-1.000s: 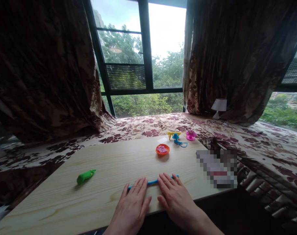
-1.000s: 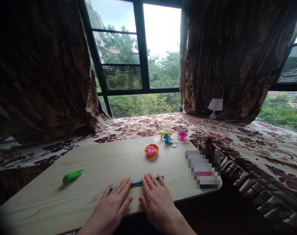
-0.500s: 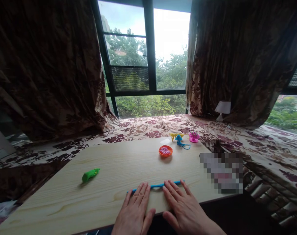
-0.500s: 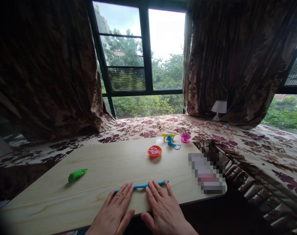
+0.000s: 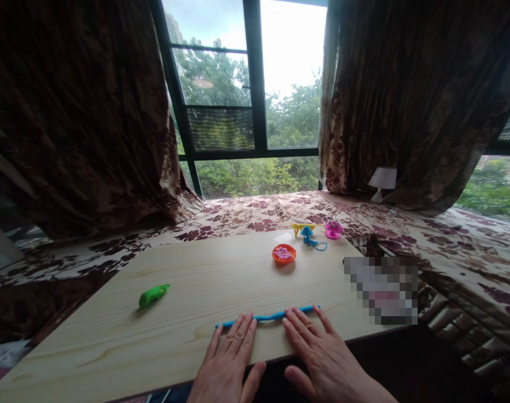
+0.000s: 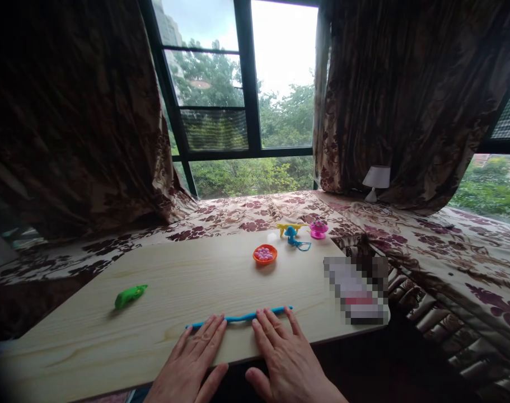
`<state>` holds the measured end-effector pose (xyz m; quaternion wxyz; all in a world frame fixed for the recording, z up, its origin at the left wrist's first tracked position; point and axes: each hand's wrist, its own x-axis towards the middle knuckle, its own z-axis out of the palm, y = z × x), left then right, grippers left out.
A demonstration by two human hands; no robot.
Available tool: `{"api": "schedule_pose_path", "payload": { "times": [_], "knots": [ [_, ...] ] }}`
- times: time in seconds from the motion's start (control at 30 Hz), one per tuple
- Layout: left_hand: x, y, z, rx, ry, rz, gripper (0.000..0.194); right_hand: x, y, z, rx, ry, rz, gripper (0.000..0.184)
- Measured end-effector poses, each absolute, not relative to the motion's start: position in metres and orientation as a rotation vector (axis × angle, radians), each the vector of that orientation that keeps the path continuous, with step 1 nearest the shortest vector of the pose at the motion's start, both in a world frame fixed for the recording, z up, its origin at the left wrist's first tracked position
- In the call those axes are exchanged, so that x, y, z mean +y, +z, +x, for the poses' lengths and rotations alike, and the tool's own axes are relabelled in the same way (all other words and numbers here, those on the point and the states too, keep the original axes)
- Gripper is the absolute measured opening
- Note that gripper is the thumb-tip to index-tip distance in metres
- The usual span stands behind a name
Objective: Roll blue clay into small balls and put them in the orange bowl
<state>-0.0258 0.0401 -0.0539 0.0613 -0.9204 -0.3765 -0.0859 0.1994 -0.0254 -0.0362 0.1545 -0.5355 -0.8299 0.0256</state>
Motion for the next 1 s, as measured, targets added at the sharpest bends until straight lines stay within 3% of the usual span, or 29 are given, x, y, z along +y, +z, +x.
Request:
{"api": "schedule_pose_path", "payload": {
  "times": [0.27,0.63,0.83,1.0],
  "knots": [
    [0.065,-0.030,0.006,-1.393,-0.444,-2.690,0.048,0.025,-0.019,0.217,-2.105,0.027,-1.643,0.040],
    [0.069,-0.021,0.079,-1.176,-0.802,-2.891,0.017,0.023,-0.020,0.259,-1.929,0.068,-1.710,0.015],
    [0.068,-0.014,0.061,-1.223,-0.911,-2.872,0.016,0.024,-0.021,0.234,-1.876,0.193,-1.580,0.007],
    [0.069,-0.005,0.050,-1.140,-0.938,-2.788,0.028,0.030,-0.017,0.210,-1.802,0.254,-1.505,0.007]
  ]
}}
